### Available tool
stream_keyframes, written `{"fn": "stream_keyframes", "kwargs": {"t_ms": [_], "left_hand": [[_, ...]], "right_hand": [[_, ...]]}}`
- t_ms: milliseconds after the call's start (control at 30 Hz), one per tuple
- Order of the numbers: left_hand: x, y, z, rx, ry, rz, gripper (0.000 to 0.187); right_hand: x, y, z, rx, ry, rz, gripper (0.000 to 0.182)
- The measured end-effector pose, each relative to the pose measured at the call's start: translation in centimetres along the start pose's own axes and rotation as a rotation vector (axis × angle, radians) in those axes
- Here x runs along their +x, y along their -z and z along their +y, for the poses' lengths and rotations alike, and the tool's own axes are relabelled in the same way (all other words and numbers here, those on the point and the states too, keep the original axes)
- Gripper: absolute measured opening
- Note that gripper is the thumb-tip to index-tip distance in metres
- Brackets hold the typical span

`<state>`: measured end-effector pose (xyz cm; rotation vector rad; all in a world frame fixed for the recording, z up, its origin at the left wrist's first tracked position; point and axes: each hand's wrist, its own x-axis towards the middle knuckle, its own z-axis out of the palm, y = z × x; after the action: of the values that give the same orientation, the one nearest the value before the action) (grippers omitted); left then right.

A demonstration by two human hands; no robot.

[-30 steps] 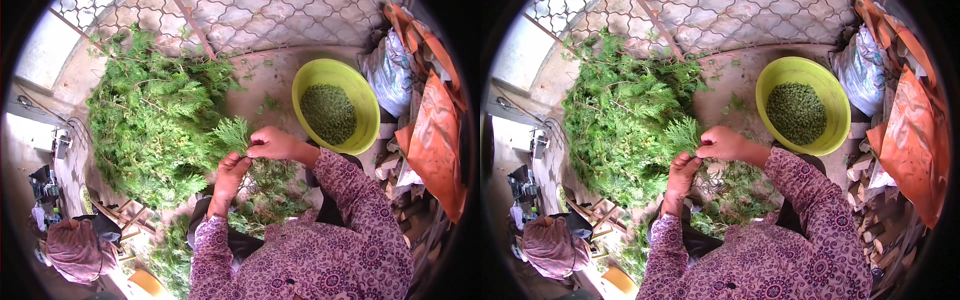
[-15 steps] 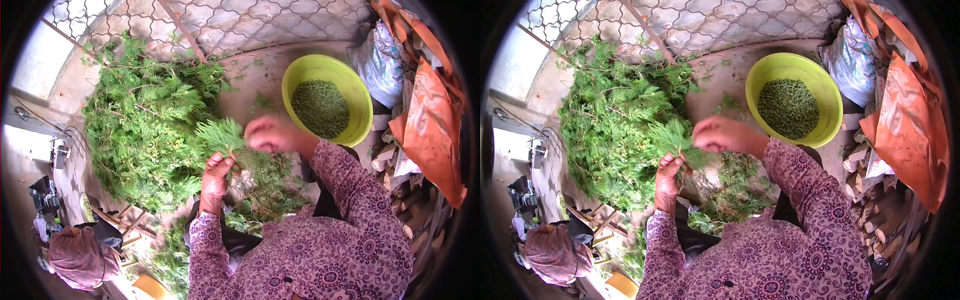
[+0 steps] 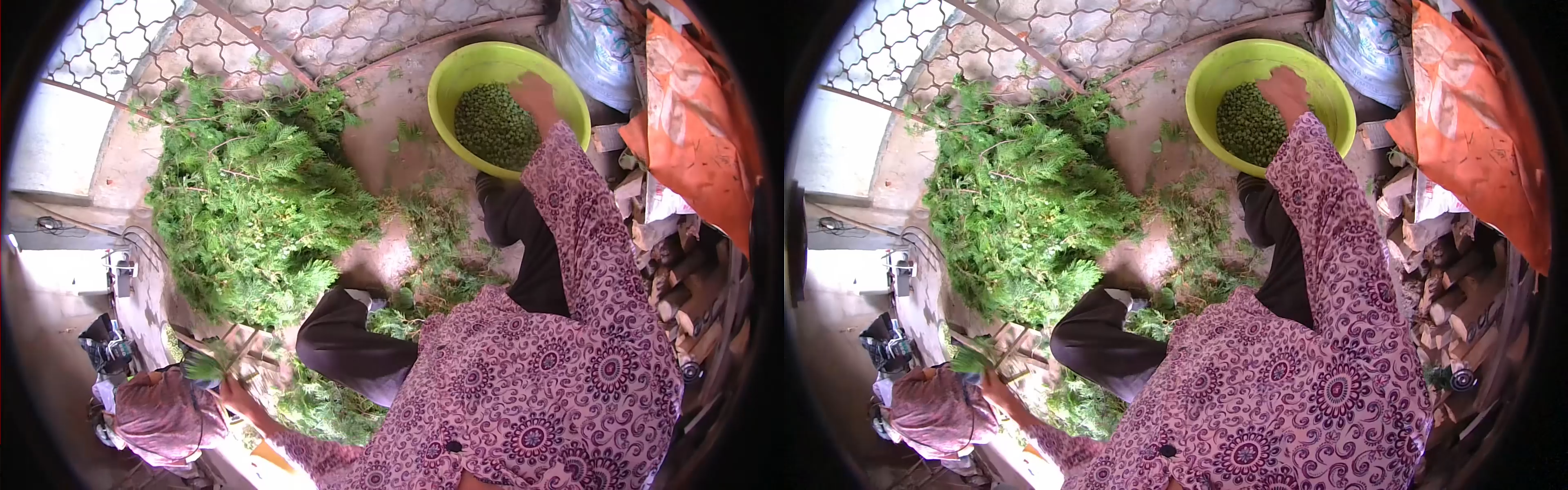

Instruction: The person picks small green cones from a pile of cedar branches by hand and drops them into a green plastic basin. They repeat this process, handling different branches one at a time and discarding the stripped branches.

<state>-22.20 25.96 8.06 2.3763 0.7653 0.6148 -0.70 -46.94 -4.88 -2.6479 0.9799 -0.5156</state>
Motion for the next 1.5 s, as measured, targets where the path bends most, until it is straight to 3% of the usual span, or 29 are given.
{"fn": "stream_keyframes", "kwargs": {"t_ms": [33, 67, 100, 167, 200, 267, 333, 400, 467, 533, 600, 667, 800, 867, 933, 1000, 1067, 1133, 1167, 1233, 1267, 1333, 1433, 1500], "left_hand": [[2.0, 2.1, -9.1, 0.399, 0.084, -0.081, 0.029], [-1.9, 2.9, -8.2, 0.212, 0.099, -0.052, 0.027], [-4.4, 3.5, -8.0, 0.213, 0.205, -0.061, 0.025], [-6.7, 3.7, -15.7, 0.012, 0.492, 0.091, 0.015], [-8.2, 4.1, -17.0, 0.020, 0.543, 0.013, 0.012], [-11.4, 3.1, -11.1, -0.270, 0.810, 0.073, 0.010], [-10.7, 2.4, -14.8, -0.483, 0.823, 0.100, 0.017], [-11.5, 1.0, -12.8, -0.509, 0.281, 0.083, 0.015], [-8.2, 1.1, -8.9, -1.042, 0.628, 0.063, 0.012], [-6.1, 0.2, -5.6, -1.167, 0.552, 0.084, 0.009], [-5.0, -0.3, -1.5, -1.294, 0.382, -0.019, 0.009], [-3.1, -1.7, -1.8, -1.294, 0.319, -0.007, 0.013], [-4.7, -0.6, 3.6, -1.242, 0.219, -0.098, 0.014], [-3.6, -1.1, -0.7, -1.405, 0.148, -0.087, 0.014], [-4.3, 0.1, 0.6, -1.336, 0.306, 0.047, 0.018], [-5.7, 1.6, -1.0, -0.545, 0.041, 0.155, 0.022], [-7.4, 3.5, 1.7, -0.018, 0.200, 0.230, 0.025], [-7.5, 4.7, -2.4, 0.585, 0.134, 0.103, 0.026], [-7.7, 4.6, -2.9, 0.587, 0.125, 0.085, 0.026], [-7.9, 4.3, -3.4, 0.942, 0.125, -0.133, 0.032], [-7.6, 3.8, -3.4, 0.946, 0.121, -0.144, 0.032], [-6.9, 2.1, -2.0, 0.733, -0.242, -0.027, 0.034], [-5.3, -2.4, 3.6, 0.406, -0.338, -0.130, 0.031], [-4.1, -6.0, 6.8, 0.339, -0.491, -0.181, 0.029]], "right_hand": [[0.1, 0.1, 0.8, 0.006, 0.002, -0.001, 0.039], [0.1, 0.3, 1.3, 0.001, 0.032, -0.171, 0.038], [0.0, 0.5, 1.6, -0.007, 0.063, -0.341, 0.037], [-0.6, 1.4, 1.1, 0.021, 0.092, -0.362, 0.036], [-1.1, 1.6, 0.9, 0.053, 0.116, -0.385, 0.035], [-1.8, 0.9, 1.1, 0.107, 0.198, -0.341, 0.034], [-2.7, 0.9, -0.4, 0.153, 0.313, -0.345, 0.031], [-4.0, 1.3, -2.2, 0.139, 0.416, -0.361, 0.028], [-4.9, 0.9, -3.2, 0.135, 0.534, -0.323, 0.026], [-6.4, 0.7, -4.3, 0.194, 0.580, -0.361, 0.025], [-7.8, -0.2, -4.4, 0.257, 0.638, -0.378, 0.024], [-9.4, -1.2, -4.4, 0.273, 0.704, -0.352, 0.024], [-11.5, -2.1, -3.4, 0.225, 0.739, -0.484, 0.024], [-12.4, -3.9, -2.8, 0.229, 0.756, -0.537, 0.025], [-13.2, -5.3, -1.6, 0.227, 0.842, -0.533, 0.025], [-13.9, -6.9, -0.9, 0.178, 0.865, -0.570, 0.028], [-15.2, -6.0, -1.6, 0.131, 0.846, -0.578, 0.026], [-16.0, -7.1, -1.4, 0.157, 0.880, -0.561, 0.029], [-16.4, -8.2, -1.1, 0.147, 0.863, -0.568, 0.029], [-17.3, -9.7, -0.9, 0.199, 0.882, -0.653, 0.024], [-17.7, -10.1, -1.1, 0.193, 0.874, -0.660, 0.024], [-19.1, -9.9, -1.7, 0.096, 0.640, -0.959, 0.028], [-21.9, -13.2, -1.6, -0.083, 0.781, -1.032, 0.027], [-23.8, -11.9, -3.1, -0.086, 0.739, -1.060, 0.028]]}}
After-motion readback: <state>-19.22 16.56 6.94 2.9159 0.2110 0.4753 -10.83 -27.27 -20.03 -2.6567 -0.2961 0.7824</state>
